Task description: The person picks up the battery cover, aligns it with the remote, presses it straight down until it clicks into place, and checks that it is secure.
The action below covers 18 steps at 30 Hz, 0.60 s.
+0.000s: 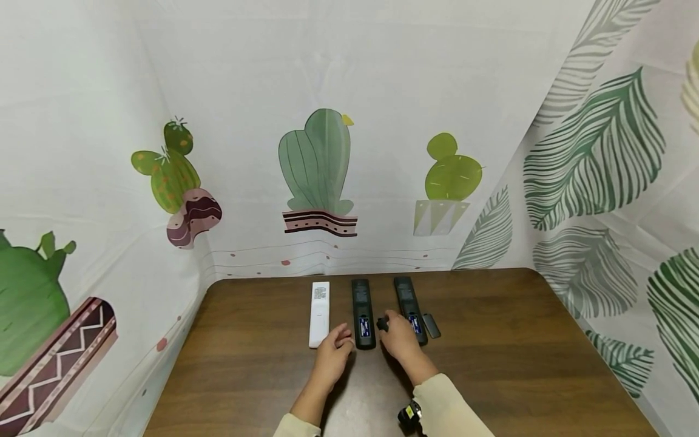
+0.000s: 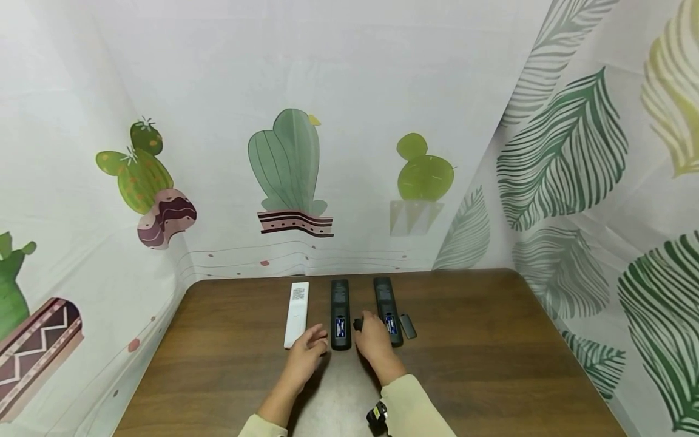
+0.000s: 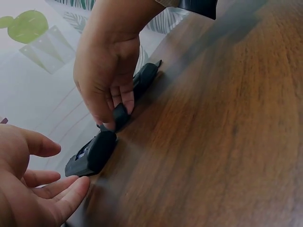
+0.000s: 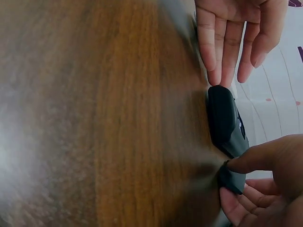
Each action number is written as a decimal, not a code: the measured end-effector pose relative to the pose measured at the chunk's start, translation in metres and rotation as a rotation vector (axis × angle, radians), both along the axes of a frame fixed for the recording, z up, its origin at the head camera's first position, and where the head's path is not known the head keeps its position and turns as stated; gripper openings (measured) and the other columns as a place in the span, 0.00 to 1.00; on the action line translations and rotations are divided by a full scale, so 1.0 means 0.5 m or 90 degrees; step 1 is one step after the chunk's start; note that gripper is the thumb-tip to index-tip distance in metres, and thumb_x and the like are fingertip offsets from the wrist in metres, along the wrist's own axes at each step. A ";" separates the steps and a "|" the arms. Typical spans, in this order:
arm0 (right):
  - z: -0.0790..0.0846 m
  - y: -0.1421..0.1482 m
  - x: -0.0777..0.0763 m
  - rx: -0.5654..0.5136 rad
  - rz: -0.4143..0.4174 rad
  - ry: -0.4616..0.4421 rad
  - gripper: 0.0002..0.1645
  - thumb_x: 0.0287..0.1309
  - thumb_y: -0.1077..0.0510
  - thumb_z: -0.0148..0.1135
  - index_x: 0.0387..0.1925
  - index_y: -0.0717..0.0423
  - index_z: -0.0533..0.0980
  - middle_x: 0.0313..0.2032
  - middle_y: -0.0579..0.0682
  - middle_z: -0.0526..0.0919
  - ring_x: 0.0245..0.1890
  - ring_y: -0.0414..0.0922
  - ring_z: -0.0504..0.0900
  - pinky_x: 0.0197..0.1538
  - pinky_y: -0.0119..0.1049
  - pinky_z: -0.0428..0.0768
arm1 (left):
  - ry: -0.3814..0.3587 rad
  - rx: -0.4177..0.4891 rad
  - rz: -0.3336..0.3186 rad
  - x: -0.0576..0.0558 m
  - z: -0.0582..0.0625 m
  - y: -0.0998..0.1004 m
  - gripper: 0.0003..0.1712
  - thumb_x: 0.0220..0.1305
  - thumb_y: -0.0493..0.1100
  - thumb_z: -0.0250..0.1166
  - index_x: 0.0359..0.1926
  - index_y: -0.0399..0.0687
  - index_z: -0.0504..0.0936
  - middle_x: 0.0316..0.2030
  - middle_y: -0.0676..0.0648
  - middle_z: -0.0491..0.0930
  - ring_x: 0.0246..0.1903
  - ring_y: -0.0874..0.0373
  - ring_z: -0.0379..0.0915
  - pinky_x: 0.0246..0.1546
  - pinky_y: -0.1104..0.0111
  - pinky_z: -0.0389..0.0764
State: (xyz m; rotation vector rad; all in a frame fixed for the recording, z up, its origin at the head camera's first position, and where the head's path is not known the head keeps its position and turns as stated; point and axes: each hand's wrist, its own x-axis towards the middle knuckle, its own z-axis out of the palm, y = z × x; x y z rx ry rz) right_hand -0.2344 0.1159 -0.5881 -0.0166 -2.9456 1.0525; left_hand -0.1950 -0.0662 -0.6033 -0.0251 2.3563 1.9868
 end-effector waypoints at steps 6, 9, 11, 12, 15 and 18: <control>-0.003 0.001 0.000 -0.034 0.006 0.010 0.18 0.58 0.66 0.67 0.50 0.66 0.78 0.36 0.58 0.86 0.36 0.50 0.83 0.39 0.45 0.84 | -0.006 0.001 -0.001 -0.004 -0.003 0.005 0.31 0.66 0.36 0.61 0.68 0.28 0.69 0.59 0.31 0.79 0.57 0.42 0.79 0.52 0.66 0.84; -0.008 0.004 0.000 -0.069 0.004 0.005 0.11 0.58 0.66 0.66 0.43 0.64 0.80 0.34 0.54 0.85 0.34 0.46 0.81 0.38 0.42 0.81 | -0.010 0.000 0.000 -0.007 -0.005 0.007 0.31 0.66 0.37 0.62 0.68 0.29 0.69 0.59 0.32 0.79 0.57 0.43 0.79 0.53 0.65 0.84; -0.011 0.006 0.000 -0.100 -0.008 -0.004 0.07 0.60 0.65 0.65 0.40 0.62 0.80 0.33 0.52 0.84 0.33 0.45 0.80 0.37 0.39 0.80 | -0.014 0.000 0.000 -0.007 -0.006 0.007 0.31 0.66 0.37 0.62 0.68 0.29 0.70 0.59 0.33 0.79 0.58 0.43 0.79 0.54 0.64 0.84; -0.012 0.007 0.000 -0.116 -0.014 -0.007 0.07 0.60 0.65 0.65 0.40 0.62 0.80 0.33 0.52 0.84 0.33 0.44 0.79 0.37 0.39 0.80 | -0.018 0.000 0.000 -0.007 -0.007 0.008 0.31 0.66 0.38 0.62 0.68 0.30 0.70 0.59 0.33 0.79 0.58 0.43 0.79 0.54 0.64 0.83; -0.014 0.010 0.001 -0.161 -0.028 -0.015 0.08 0.61 0.62 0.64 0.41 0.62 0.80 0.34 0.53 0.84 0.33 0.43 0.80 0.37 0.37 0.79 | -0.017 -0.001 -0.002 -0.008 -0.011 0.009 0.31 0.66 0.38 0.62 0.68 0.30 0.70 0.59 0.33 0.79 0.58 0.43 0.79 0.55 0.62 0.83; -0.015 0.011 0.002 -0.194 -0.027 -0.024 0.09 0.62 0.61 0.63 0.42 0.63 0.79 0.34 0.53 0.84 0.31 0.43 0.80 0.35 0.36 0.80 | -0.015 -0.002 -0.003 -0.009 -0.014 0.011 0.31 0.67 0.37 0.62 0.68 0.29 0.69 0.60 0.33 0.79 0.58 0.43 0.79 0.56 0.60 0.83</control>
